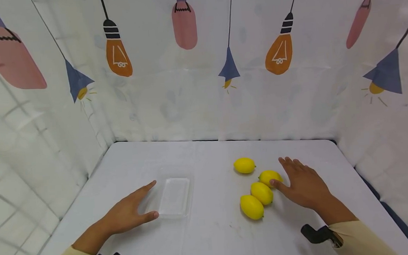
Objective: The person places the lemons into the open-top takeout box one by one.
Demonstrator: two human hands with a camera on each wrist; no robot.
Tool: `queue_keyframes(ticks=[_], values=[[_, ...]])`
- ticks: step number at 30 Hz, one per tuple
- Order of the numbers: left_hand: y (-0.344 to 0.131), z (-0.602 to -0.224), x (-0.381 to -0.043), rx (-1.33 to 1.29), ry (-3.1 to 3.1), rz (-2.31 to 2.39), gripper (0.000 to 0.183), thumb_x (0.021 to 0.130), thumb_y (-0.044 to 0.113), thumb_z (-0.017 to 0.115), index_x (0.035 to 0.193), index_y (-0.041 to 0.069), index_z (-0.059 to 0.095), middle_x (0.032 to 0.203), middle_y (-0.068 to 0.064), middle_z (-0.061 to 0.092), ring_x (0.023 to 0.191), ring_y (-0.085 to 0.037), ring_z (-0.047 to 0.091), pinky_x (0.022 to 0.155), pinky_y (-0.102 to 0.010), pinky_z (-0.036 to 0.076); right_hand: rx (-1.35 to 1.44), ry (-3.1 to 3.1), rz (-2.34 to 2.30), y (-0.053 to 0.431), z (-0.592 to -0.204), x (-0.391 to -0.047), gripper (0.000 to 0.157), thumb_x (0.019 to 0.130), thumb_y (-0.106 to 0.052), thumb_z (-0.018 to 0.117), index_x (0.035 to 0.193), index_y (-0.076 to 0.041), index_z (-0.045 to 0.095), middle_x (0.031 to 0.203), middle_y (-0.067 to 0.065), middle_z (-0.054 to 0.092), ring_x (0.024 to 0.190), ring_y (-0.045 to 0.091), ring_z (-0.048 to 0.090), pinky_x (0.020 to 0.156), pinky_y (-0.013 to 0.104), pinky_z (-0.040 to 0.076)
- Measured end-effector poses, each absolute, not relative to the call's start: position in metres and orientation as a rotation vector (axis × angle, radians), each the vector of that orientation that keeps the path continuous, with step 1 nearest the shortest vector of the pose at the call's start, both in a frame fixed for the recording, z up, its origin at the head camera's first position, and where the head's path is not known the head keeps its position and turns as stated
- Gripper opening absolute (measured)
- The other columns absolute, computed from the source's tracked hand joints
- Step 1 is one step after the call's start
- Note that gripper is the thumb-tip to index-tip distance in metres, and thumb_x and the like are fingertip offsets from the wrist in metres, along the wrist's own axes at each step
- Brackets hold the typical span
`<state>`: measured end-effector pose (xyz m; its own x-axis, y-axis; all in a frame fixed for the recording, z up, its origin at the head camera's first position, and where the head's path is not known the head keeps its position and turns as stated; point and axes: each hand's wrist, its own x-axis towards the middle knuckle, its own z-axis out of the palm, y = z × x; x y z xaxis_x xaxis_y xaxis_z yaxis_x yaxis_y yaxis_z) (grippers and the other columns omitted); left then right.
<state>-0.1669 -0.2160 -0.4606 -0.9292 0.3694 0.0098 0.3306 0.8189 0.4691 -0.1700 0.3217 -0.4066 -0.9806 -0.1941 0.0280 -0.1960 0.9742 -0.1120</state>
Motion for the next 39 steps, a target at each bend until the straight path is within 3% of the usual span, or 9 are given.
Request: queue_keyframes(ticks=[6,16,27,39], values=[[-0.215,-0.460,-0.167,0.552,2.908,0.733,0.101,0.085,0.071,0.069,0.163,0.021,0.029,0.159,-0.012,0.041,0.143,-0.035,0.043,0.111,-0.058,0.038,0.343,-3.089,0.250,0.321,-0.415,-0.175,0.084,0.101,-0.062,0.052,0.156,-0.001,0.037,0.152,0.032,0.042,0.134,0.054,0.043,0.104,0.071,0.037],[-0.215,-0.459,-0.166,0.532,2.898,0.717,0.100,0.086,0.072,0.067,0.164,0.023,0.028,0.160,-0.010,0.040,0.143,-0.035,0.043,0.111,-0.058,0.039,0.339,-3.114,0.318,0.323,-0.428,-0.182,0.075,0.102,-0.052,0.058,0.156,-0.005,0.038,0.151,0.029,0.044,0.134,0.053,0.045,0.104,0.071,0.038],[-0.214,-0.460,-0.165,0.506,2.897,0.724,0.100,0.084,0.073,0.068,0.164,0.027,0.029,0.160,-0.007,0.041,0.142,-0.033,0.044,0.110,-0.058,0.039,0.389,-3.129,0.426,0.323,-0.440,-0.186,0.064,0.099,-0.023,0.068,0.156,-0.009,0.042,0.150,0.026,0.048,0.133,0.050,0.046,0.104,0.070,0.038],[-0.214,-0.459,-0.165,0.513,2.906,0.717,0.100,0.085,0.071,0.069,0.163,0.023,0.030,0.159,-0.009,0.042,0.142,-0.033,0.045,0.111,-0.057,0.039,0.391,-3.145,0.399,0.325,-0.439,-0.181,0.064,0.097,-0.016,0.069,0.155,-0.008,0.045,0.146,0.027,0.052,0.131,0.050,0.049,0.103,0.069,0.040]])
